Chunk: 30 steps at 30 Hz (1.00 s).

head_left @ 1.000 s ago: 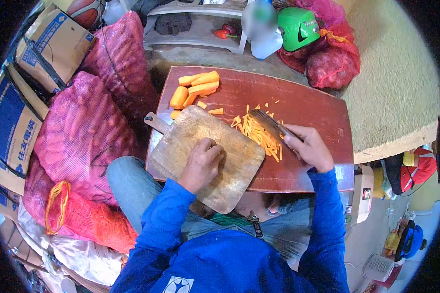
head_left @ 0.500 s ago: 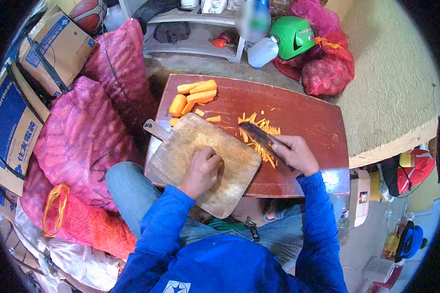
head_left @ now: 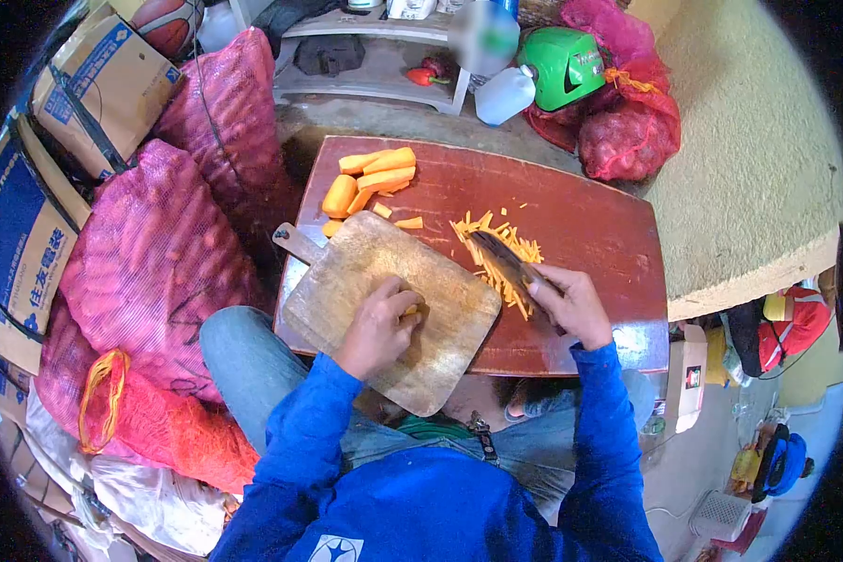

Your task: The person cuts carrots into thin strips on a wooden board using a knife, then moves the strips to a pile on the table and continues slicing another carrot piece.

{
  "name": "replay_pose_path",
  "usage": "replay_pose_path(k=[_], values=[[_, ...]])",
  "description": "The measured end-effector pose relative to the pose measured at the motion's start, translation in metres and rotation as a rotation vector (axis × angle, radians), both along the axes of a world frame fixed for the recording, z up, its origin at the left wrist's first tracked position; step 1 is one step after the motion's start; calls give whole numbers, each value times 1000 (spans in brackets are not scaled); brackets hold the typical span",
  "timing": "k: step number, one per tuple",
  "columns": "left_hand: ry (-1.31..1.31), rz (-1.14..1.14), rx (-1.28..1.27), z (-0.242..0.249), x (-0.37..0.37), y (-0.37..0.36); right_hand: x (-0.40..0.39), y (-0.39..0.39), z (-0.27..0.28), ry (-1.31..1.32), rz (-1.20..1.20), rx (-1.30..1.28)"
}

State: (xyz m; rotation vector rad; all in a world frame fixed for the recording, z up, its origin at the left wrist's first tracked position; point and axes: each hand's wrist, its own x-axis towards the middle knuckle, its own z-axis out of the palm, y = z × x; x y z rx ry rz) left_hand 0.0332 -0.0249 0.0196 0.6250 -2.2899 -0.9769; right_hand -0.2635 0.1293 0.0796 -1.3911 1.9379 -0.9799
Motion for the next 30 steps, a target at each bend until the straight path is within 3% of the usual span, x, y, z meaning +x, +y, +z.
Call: replay_pose_path(k=[4, 6, 12, 20, 25, 30], values=[[26, -4, 60, 2, -3, 4, 8, 12, 19, -50, -101, 73], [46, -20, 99, 1, -5, 7, 12, 17, 14, 39, -72, -82], [-18, -38, 31, -4, -8, 15, 24, 24, 19, 262, -65, -20], [-90, -62, -104, -2, -8, 17, 34, 25, 27, 223, -82, -40], [-105, -101, -21, 6, -3, 13, 38, 23, 23, 280, -64, 8], [-83, -173, 15, 8, 5, 3, 57, 36, 46, 144, -95, 24]])
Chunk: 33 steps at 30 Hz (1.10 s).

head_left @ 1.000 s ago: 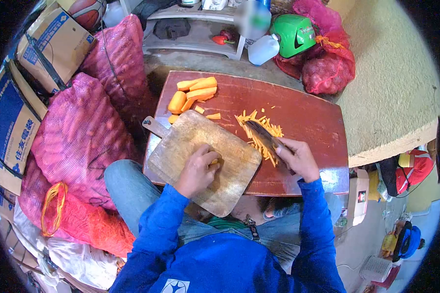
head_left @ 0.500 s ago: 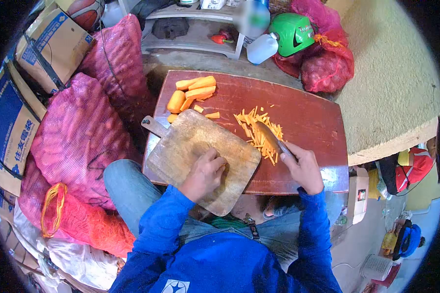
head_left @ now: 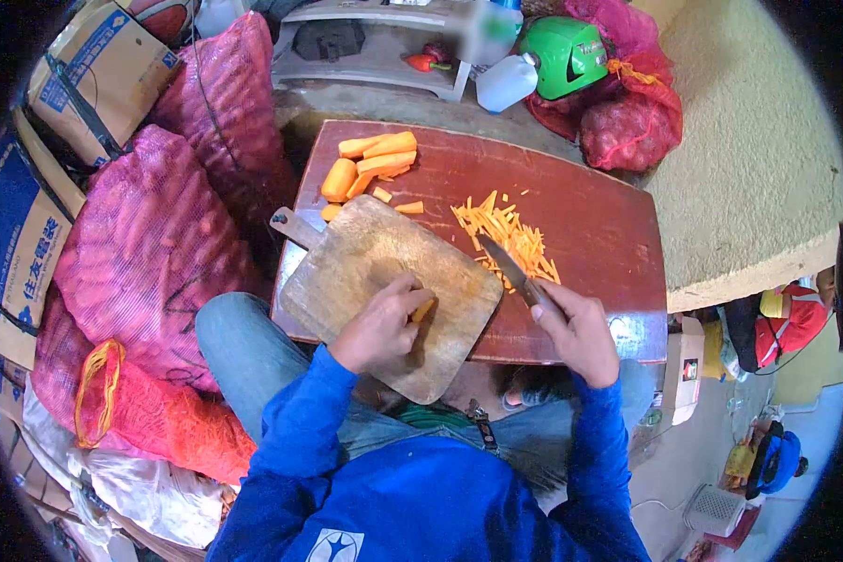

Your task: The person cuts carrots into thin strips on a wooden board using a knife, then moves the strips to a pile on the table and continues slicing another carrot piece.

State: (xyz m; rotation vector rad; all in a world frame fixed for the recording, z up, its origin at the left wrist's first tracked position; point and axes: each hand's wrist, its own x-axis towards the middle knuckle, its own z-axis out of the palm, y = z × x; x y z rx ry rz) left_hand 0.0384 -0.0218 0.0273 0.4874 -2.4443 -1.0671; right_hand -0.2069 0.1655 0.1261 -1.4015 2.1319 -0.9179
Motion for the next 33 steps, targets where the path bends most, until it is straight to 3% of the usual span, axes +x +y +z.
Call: replay_pose_path(k=[4, 6, 9, 11, 15, 18, 20, 25, 30, 33], values=[[-38, -35, 35, -7, 0, -2, 27, 20, -13, -105, 34, -44], [-36, -41, 30, -6, 0, 1, 36, 27, -15, -263, -20, 92], [51, 89, -21, -1, -9, 12, 50, 30, -12, -376, -16, 74], [94, 244, -205, -5, -20, 16, 55, 30, -15, -387, -39, 65], [50, 186, -129, -10, -32, 24, 52, 27, -17, -428, -77, 91], [91, 154, -40, -11, -28, 19, 50, 24, -18, -373, -55, 34], [86, 243, -78, -3, -25, 10, 49, 20, -11, -355, -79, 81], [116, 136, -224, -13, -29, 2, 46, 4, -6, -355, -76, 177], [159, 74, -253, -22, -33, 6, 47, 5, -31, -242, 94, -117], [122, 85, -347, -32, -36, 7, 53, 10, -25, -181, 127, -82]])
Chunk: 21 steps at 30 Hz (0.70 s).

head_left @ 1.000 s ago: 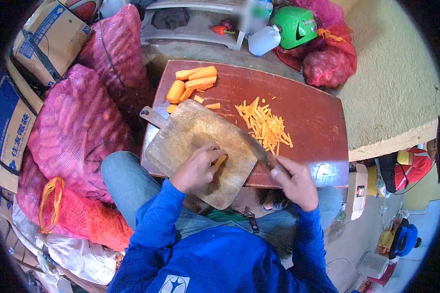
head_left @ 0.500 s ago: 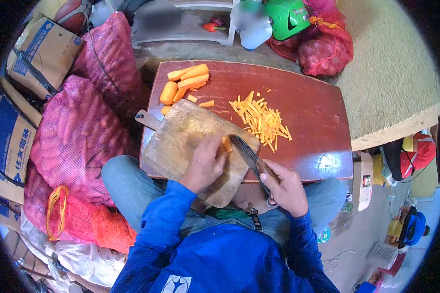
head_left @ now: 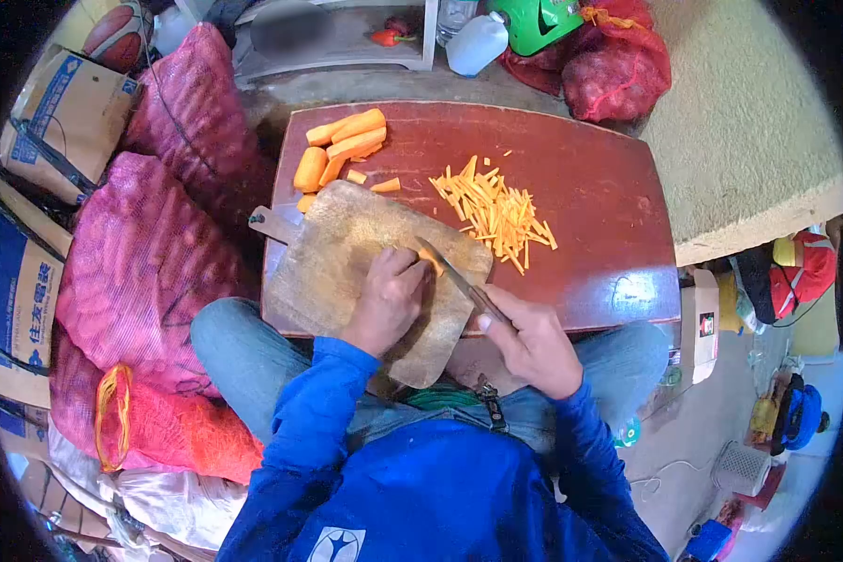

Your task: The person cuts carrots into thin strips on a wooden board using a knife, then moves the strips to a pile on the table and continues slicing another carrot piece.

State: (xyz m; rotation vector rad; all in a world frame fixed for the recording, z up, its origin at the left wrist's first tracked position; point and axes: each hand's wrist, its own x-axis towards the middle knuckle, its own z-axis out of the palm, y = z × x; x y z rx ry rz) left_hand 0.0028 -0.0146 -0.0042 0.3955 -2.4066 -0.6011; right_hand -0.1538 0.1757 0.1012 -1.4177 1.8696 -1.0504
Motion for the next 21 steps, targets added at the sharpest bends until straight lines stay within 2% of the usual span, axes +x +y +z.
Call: replay_pose_path(k=[4, 8, 11, 13, 15, 21], values=[[6, -2, -50, 5, 3, 1, 19, 8, -12, 158, 42, 11], [-56, 37, -75, 16, 4, 8, 16, 8, -9, 171, 32, 116], [-50, 60, -67, 18, 2, 8, 5, 7, -9, 204, 30, -33], [-42, 62, -51, 17, 2, 8, 0, 7, -6, 115, 14, 48], [25, 51, 24, 14, 0, 5, -2, 9, -2, 78, 38, 38], [25, 7, 17, 11, 2, 1, 2, 19, 3, -14, 20, 43]])
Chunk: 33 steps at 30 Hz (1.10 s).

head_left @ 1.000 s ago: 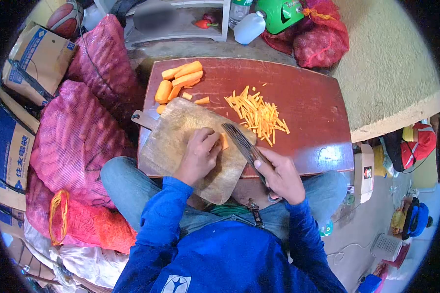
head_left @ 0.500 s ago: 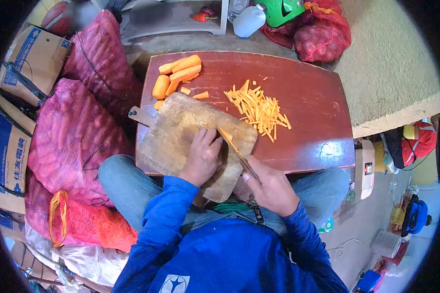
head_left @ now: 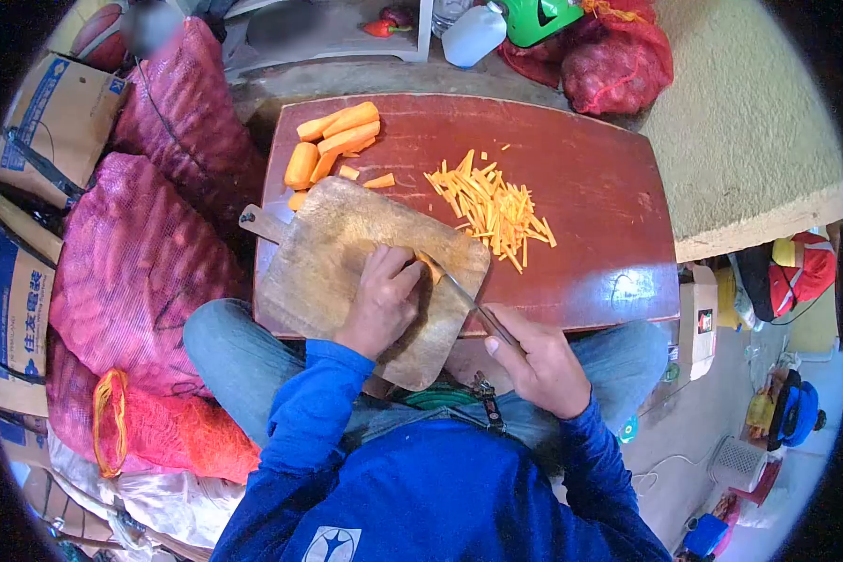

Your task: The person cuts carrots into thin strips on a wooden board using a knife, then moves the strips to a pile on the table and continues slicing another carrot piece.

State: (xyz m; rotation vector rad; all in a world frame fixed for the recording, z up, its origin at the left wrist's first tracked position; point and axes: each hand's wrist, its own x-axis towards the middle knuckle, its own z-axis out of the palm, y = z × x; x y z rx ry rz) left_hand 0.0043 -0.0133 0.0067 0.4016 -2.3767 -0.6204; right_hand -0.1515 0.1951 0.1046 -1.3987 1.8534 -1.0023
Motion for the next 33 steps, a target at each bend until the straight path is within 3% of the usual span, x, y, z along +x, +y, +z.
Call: replay_pose_path(k=[5, 13, 19, 33], values=[[-64, 1, -28, 6, -1, 3, -2, -7, -14, 170, 30, -89], [-61, 29, -15, 1, -1, 7, -1, -23, -15, 287, 97, 81], [-37, 31, -42, -2, 2, 0, -1, -33, -6, 240, 87, -27], [13, 34, -31, 1, 0, 5, -2, -48, -13, 301, 103, 29]])
